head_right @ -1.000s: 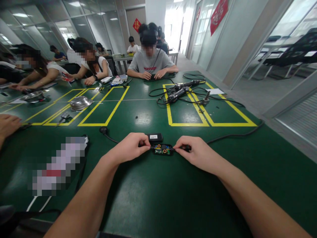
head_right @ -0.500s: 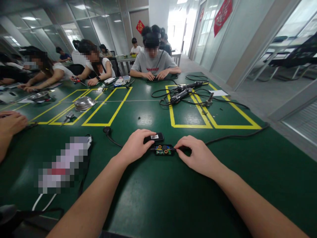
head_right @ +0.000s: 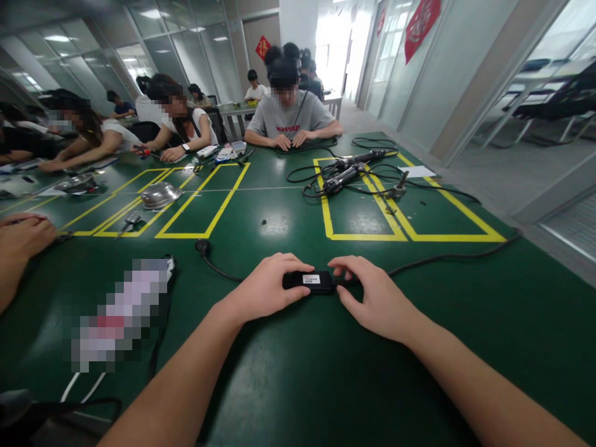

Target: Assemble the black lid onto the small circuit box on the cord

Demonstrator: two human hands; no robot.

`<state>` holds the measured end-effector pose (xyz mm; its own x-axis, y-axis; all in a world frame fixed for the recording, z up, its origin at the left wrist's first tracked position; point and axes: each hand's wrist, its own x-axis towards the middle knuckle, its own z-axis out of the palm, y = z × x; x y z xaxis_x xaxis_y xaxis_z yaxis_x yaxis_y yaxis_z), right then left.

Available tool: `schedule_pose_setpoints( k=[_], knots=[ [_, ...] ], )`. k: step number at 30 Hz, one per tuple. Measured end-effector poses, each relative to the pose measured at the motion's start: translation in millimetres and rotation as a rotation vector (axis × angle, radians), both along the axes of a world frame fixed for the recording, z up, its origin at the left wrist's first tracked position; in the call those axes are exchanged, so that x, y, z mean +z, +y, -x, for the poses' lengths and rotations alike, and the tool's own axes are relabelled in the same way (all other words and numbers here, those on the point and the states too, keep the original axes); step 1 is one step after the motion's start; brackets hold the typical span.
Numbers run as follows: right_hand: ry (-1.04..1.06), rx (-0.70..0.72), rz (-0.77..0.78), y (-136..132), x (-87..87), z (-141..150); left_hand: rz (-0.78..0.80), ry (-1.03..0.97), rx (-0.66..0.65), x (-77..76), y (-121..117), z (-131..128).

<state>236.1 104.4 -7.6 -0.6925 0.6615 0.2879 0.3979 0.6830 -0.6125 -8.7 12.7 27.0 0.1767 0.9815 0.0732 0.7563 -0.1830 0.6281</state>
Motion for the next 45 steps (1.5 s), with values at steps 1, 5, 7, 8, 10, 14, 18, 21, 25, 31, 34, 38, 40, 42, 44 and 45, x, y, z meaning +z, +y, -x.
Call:
schedule_pose_setpoints(
  k=[1,5,7,8,10,14,18,21,25,31,34,38,40,42,44,45],
  knots=[
    [0.015,0.017,-0.013,-1.0,-0.7,-0.1,-0.001,0.004,-0.003,0.1,-0.1,-0.7],
    [0.044,0.027,-0.052,-5.6,-4.8,2.8,-0.026,0.043,-0.004,-1.5,-0.9,-3.3],
    [0.034,0.02,-0.053,-6.9,-7.0,4.8,-0.047,0.057,-0.007,-3.9,-1.3,-4.2],
    [0.029,0.02,-0.048,-7.2,-8.0,5.5,-0.054,0.057,-0.011,-5.3,-1.5,-4.5],
    [0.026,0.015,-0.035,-7.2,-9.2,6.2,-0.062,0.043,-0.013,-8.5,-1.9,-5.2],
    [0.039,0.014,-0.021,-7.2,-8.3,5.0,-0.084,0.024,0.005,-13.9,-3.9,-7.9],
    [0.027,0.023,-0.006,-7.6,-8.6,3.1,-0.131,0.051,0.01,-16.8,-7.1,-11.5],
    [0.016,0.014,-0.002,-7.1,-11.8,1.5,-0.151,0.065,0.006,-17.9,-8.9,-12.7],
    [0.019,0.029,-0.017,-6.0,-16.1,-0.7,-0.151,0.064,0.002,-18.3,-10.3,-12.9],
    [0.026,0.03,-0.032,-5.6,-20.9,-2.1,-0.13,0.045,0.009,-17.7,-11.6,-13.2],
    [0.031,0.026,-0.02,-5.0,-22.7,-2.6,-0.121,0.043,0.006,-18.2,-11.8,-13.3],
    [0.044,0.043,-0.002,-2.7,-24.8,-3.9,-0.126,0.043,-0.005,-20.2,-11.8,-13.3],
    [0.05,0.051,-0.002,-1.3,-26.3,-4.7,-0.136,0.051,-0.01,-20.8,-11.7,-13.6],
    [0.048,0.054,-0.005,-0.3,-28.0,-5.3,-0.147,0.063,-0.018,-20.7,-11.6,-13.9],
    [0.042,0.058,-0.008,-0.2,-29.8,-5.5,-0.15,0.083,-0.027,-19.8,-11.6,-14.3],
    [0.042,0.061,-0.01,-0.5,-30.5,-5.6,-0.15,0.097,-0.031,-19.2,-11.8,-14.5]
  ],
)
